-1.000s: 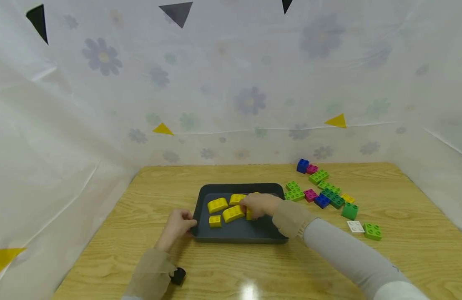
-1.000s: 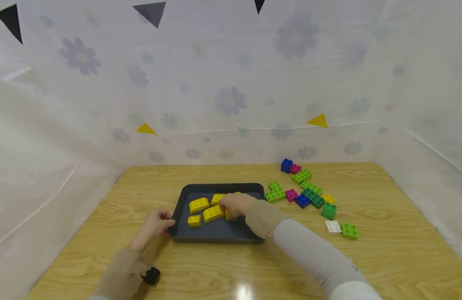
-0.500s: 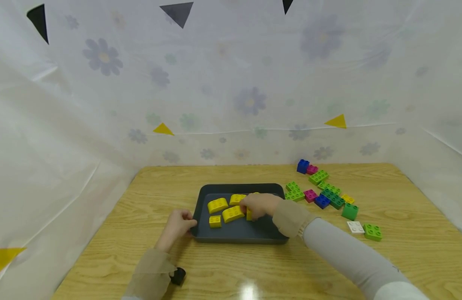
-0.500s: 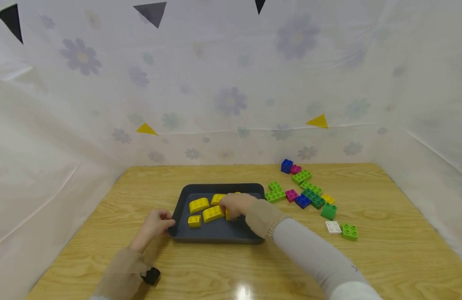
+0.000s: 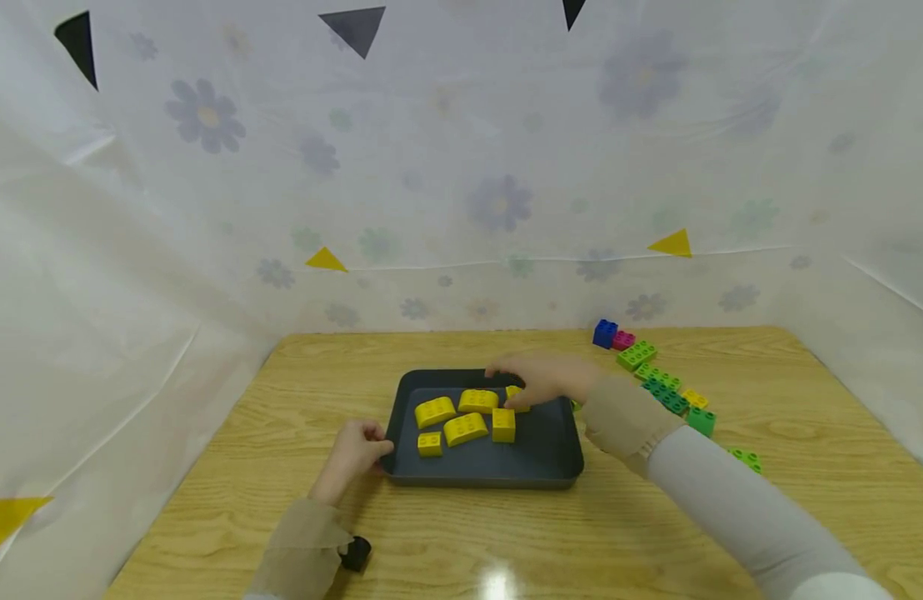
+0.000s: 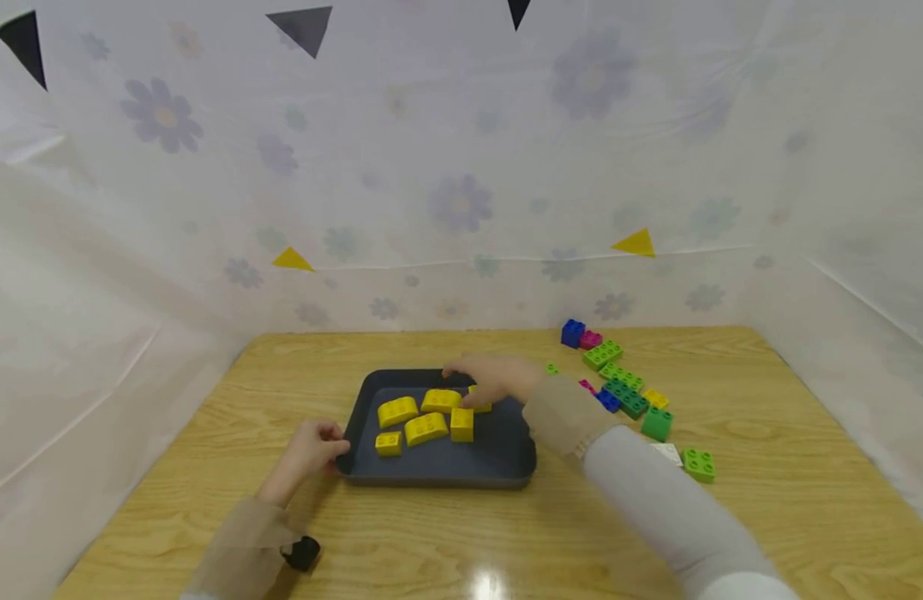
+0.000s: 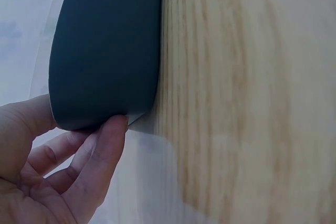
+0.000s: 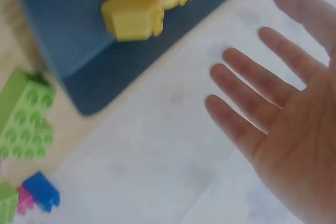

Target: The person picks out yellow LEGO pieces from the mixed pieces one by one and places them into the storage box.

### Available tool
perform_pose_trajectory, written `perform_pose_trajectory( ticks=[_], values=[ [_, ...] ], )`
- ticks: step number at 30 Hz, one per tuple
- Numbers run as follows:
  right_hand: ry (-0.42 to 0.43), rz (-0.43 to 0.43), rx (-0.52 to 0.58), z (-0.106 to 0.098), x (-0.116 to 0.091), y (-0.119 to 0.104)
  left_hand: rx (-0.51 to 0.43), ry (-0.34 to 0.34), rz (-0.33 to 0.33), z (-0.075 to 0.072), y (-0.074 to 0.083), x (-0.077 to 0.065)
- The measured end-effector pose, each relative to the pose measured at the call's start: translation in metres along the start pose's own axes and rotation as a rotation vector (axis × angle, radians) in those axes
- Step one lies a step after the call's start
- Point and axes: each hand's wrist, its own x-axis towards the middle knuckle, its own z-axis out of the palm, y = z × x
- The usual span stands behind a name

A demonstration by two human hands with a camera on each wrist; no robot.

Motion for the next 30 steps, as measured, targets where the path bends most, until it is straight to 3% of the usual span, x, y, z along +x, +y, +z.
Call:
perform_pose_trajectory(
  ticks=[7,14,24,30],
  values=[
    [0.177,0.004,0.005,-0.021,-0.026,0.029,-0.003,0.001,0.001,0.000,0.000,-0.001],
    [0.381,-0.019,0.008,-0.026,-0.052,0.067,0.002,0.001,-0.002,0.000,0.000,-0.001],
    [0.491,0.082,0.038,-0.025,-0.096,0.125,0.003,-0.001,-0.003,-0.002,0.001,-0.002],
    [0.466,0.158,0.121,-0.016,-0.116,0.161,0.007,-0.007,-0.011,-0.003,0.001,-0.002]
  ],
)
